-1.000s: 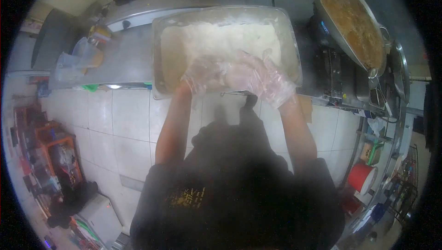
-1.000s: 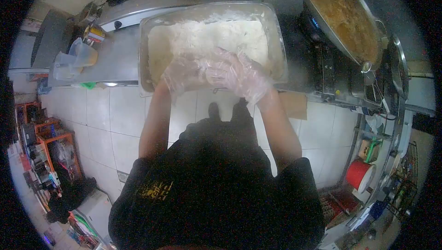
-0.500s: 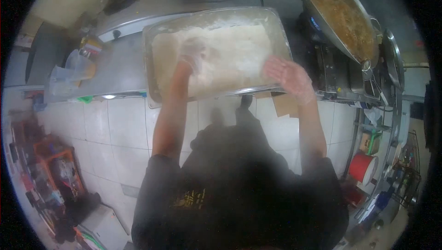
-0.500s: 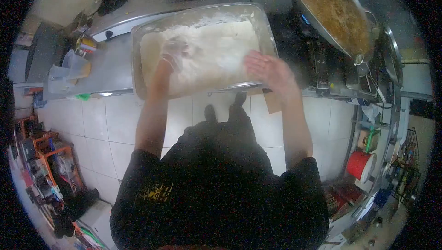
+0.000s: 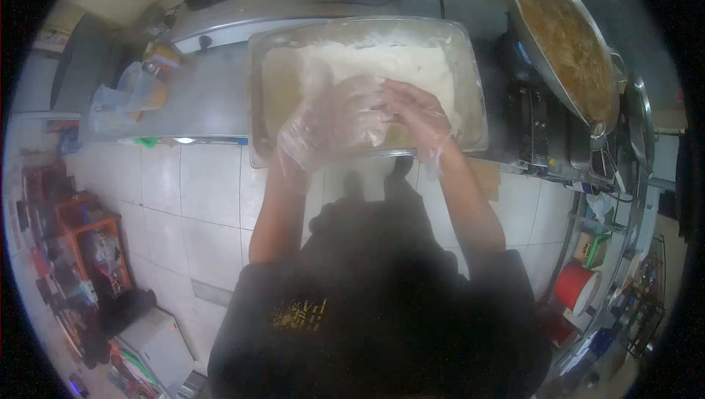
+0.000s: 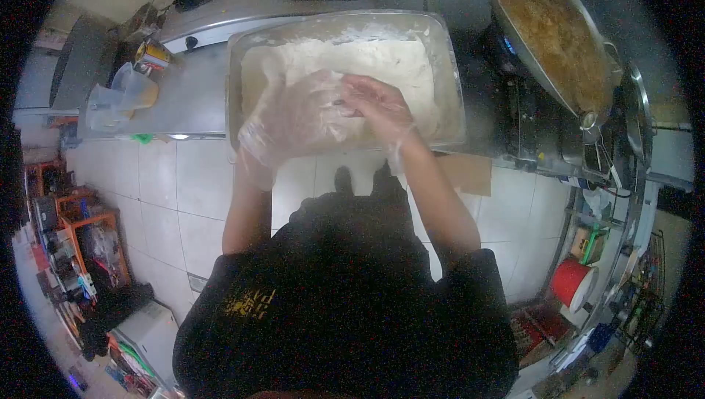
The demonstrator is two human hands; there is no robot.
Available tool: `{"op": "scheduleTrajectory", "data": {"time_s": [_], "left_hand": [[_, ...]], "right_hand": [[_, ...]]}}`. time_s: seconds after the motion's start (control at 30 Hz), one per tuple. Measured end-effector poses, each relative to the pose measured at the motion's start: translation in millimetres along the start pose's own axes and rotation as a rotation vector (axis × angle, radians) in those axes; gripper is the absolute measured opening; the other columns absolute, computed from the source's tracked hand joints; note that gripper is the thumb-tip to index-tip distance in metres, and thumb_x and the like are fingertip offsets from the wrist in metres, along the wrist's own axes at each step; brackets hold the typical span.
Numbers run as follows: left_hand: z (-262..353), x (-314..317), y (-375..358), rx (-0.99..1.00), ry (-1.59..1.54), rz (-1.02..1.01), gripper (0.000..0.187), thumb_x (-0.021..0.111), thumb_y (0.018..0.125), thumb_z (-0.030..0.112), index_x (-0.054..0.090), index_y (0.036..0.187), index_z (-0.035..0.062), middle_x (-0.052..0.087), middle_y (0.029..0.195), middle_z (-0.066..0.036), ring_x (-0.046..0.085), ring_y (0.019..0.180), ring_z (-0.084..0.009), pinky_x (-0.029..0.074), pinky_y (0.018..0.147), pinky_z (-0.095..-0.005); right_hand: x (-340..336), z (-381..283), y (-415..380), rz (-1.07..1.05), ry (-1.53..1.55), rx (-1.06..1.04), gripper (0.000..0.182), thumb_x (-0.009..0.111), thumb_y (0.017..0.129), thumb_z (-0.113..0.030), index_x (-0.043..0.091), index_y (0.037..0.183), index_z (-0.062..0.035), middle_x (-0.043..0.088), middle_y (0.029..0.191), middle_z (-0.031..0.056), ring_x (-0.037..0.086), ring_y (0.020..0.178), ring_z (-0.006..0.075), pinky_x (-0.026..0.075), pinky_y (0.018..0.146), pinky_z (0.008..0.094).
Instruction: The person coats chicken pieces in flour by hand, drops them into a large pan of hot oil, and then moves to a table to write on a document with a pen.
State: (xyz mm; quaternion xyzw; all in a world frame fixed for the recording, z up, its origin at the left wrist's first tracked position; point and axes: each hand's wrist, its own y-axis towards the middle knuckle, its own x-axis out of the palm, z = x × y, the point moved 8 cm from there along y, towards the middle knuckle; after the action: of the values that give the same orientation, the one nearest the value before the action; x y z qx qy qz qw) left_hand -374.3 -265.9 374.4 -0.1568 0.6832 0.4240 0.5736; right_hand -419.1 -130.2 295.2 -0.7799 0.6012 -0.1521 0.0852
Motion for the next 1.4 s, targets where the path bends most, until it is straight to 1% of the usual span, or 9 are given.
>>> {"op": "scheduleTrajectory", "data": {"time_s": [0.2, 0.4, 0.5, 0.63, 0.77, 0.83, 0.93, 1.0, 1.4], "left_hand": [[-50, 33, -40, -0.649, -1.185, -0.106, 0.064, 0.052, 0.094, 0.047, 0.042, 0.141, 0.0062, 0.048, 0.141, -0.014, 0.051, 0.125, -0.0280, 0.046, 0.097, -0.0444], [-95, 55, -130, -1.202, -1.839, 0.349, 0.051, 0.055, 0.096, 0.035, 0.047, 0.138, 0.0070, 0.049, 0.140, -0.014, 0.052, 0.124, -0.0280, 0.049, 0.094, -0.0397], [-131, 72, -182, -1.426, -1.756, 0.552, 0.046, 0.057, 0.097, 0.028, 0.050, 0.137, 0.0075, 0.050, 0.140, -0.014, 0.053, 0.123, -0.0281, 0.051, 0.092, -0.0373], [-180, 67, -230, -1.457, -0.679, 0.352, 0.053, 0.056, 0.097, 0.031, 0.043, 0.141, 0.0030, 0.055, 0.131, -0.012, 0.057, 0.113, -0.0246, 0.052, 0.088, -0.0342], [-258, 252, -301, -1.222, -1.261, 0.003, 0.053, 0.061, 0.093, 0.027, 0.047, 0.137, 0.0001, 0.065, 0.110, -0.010, 0.063, 0.094, -0.0193, 0.054, 0.080, -0.0322], [-210, 176, -245, -1.298, -1.506, 0.296, 0.049, 0.059, 0.095, 0.025, 0.048, 0.137, 0.0045, 0.066, 0.106, -0.010, 0.064, 0.088, -0.0199, 0.055, 0.074, -0.0328], [-150, 93, -239, -1.448, -1.116, -0.001, 0.061, 0.060, 0.092, 0.043, 0.045, 0.139, 0.0070, 0.056, 0.127, -0.015, 0.055, 0.116, -0.0276, 0.050, 0.092, -0.0448], [-60, 49, -192, -1.439, -1.550, 0.330, 0.060, 0.061, 0.092, 0.034, 0.042, 0.140, 0.0029, 0.051, 0.133, -0.016, 0.050, 0.120, -0.0265, 0.043, 0.101, -0.0435], [373, 206, 40, -0.411, -1.231, -0.834, 0.062, 0.061, 0.093, 0.032, 0.039, 0.142, 0.0007, 0.049, 0.136, -0.016, 0.049, 0.123, -0.0267, 0.040, 0.103, -0.0414]], "right_hand": [[-17, -13, 17, 0.113, -0.279, -0.116, 0.018, 0.067, 0.089, -0.011, 0.072, 0.101, 0.0016, 0.071, 0.088, 0.0095, 0.065, 0.080, 0.0136, 0.053, 0.070, 0.0264], [-116, -26, 55, 0.340, -1.109, -0.326, 0.032, 0.059, 0.093, -0.033, 0.070, 0.109, -0.0076, 0.070, 0.094, 0.0142, 0.067, 0.085, 0.0237, 0.052, 0.079, 0.0343], [-157, 12, 74, 0.352, -1.530, -0.386, 0.049, 0.050, 0.095, -0.046, 0.062, 0.125, -0.0101, 0.064, 0.118, 0.0187, 0.063, 0.108, 0.0326, 0.048, 0.094, 0.0412], [-170, -18, 26, 0.630, -1.390, 0.226, 0.070, 0.048, 0.091, -0.058, 0.045, 0.143, -0.0120, 0.053, 0.138, 0.0199, 0.054, 0.124, 0.0370, 0.042, 0.105, 0.0437], [-251, 74, 40, 0.559, -1.134, 0.208, 0.081, 0.043, 0.090, -0.065, 0.035, 0.148, -0.0089, 0.040, 0.149, 0.0202, 0.042, 0.134, 0.0369, 0.033, 0.112, 0.0440], [-238, 77, 28, 0.554, -1.061, 0.145, 0.062, 0.041, 0.097, -0.049, 0.040, 0.143, -0.0077, 0.043, 0.143, 0.0218, 0.044, 0.130, 0.0389, 0.036, 0.108, 0.0453], [-209, 74, -5, 0.560, -0.972, 0.259, 0.040, 0.041, 0.099, -0.026, 0.050, 0.129, -0.0010, 0.058, 0.124, 0.0260, 0.055, 0.114, 0.0442, 0.043, 0.099, 0.0481], [-188, 91, -64, 0.599, -1.259, -0.273, 0.045, 0.045, 0.097, -0.038, 0.054, 0.120, 0.0004, 0.061, 0.118, 0.0273, 0.060, 0.107, 0.0431, 0.047, 0.093, 0.0496], [-378, 167, -532, 0.920, -0.379, 0.506, 0.045, 0.053, 0.094, -0.040, 0.063, 0.118, -0.0030, 0.064, 0.119, 0.0216, 0.060, 0.113, 0.0361, 0.045, 0.096, 0.0426]]}}
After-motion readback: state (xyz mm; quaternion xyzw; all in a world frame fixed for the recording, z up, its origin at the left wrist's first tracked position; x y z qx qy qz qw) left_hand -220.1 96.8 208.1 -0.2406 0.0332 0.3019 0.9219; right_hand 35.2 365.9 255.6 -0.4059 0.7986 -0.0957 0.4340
